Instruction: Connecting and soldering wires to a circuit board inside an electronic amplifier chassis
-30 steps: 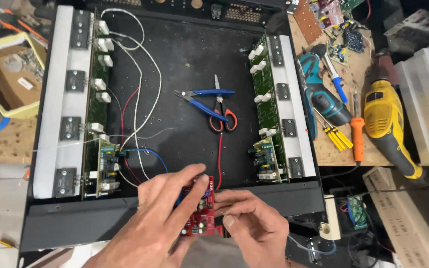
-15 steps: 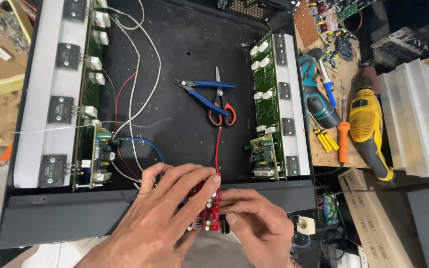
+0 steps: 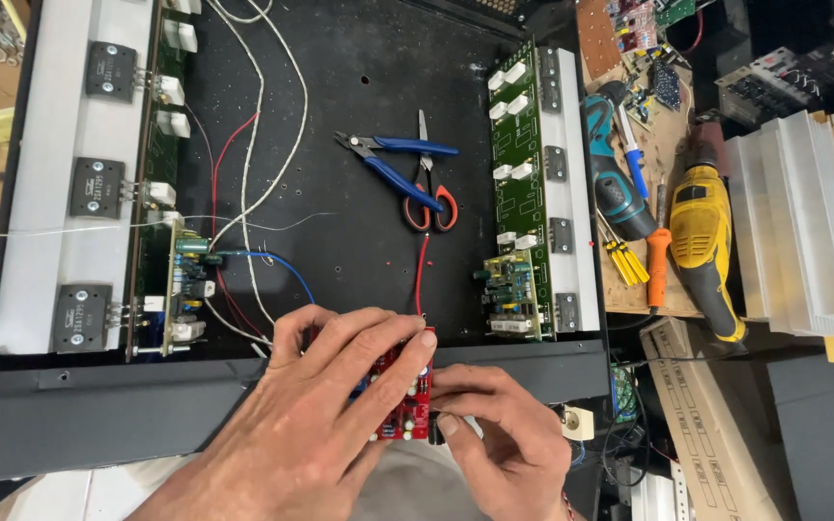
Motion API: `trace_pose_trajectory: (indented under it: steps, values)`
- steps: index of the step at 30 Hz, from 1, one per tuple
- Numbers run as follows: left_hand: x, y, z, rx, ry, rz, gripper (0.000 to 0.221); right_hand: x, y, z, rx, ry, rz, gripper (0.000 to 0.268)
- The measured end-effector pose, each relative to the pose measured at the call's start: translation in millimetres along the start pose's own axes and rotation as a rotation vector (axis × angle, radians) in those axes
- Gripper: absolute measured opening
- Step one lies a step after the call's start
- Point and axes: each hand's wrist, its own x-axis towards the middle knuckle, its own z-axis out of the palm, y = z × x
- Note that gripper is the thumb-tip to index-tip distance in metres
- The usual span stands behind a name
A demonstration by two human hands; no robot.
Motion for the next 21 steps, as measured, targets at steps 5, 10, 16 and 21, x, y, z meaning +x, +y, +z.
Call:
trace_pose_trajectory:
  steps: [5, 10, 16, 21]
  values:
    - [1, 0, -1, -0.002, 0.015, 0.006, 0.057, -3, 5, -1, -0.014, -0.002, 0.006, 0.007]
    - [1, 1, 0, 0.006, 0.021, 0.013, 0.057, -3, 4, -1, -0.002, 0.002, -0.006, 0.008]
    - [0, 1, 0, -0.022, 0.005, -0.003, 0.065, -1, 4, -2, -0.030, -0.025, -0.063, 0.006]
    - [-2, -3, -7, -0.096, -0.028, -0.010, 0.089, 4, -9, 7, -0.038, 0.038, -0.013, 0.006]
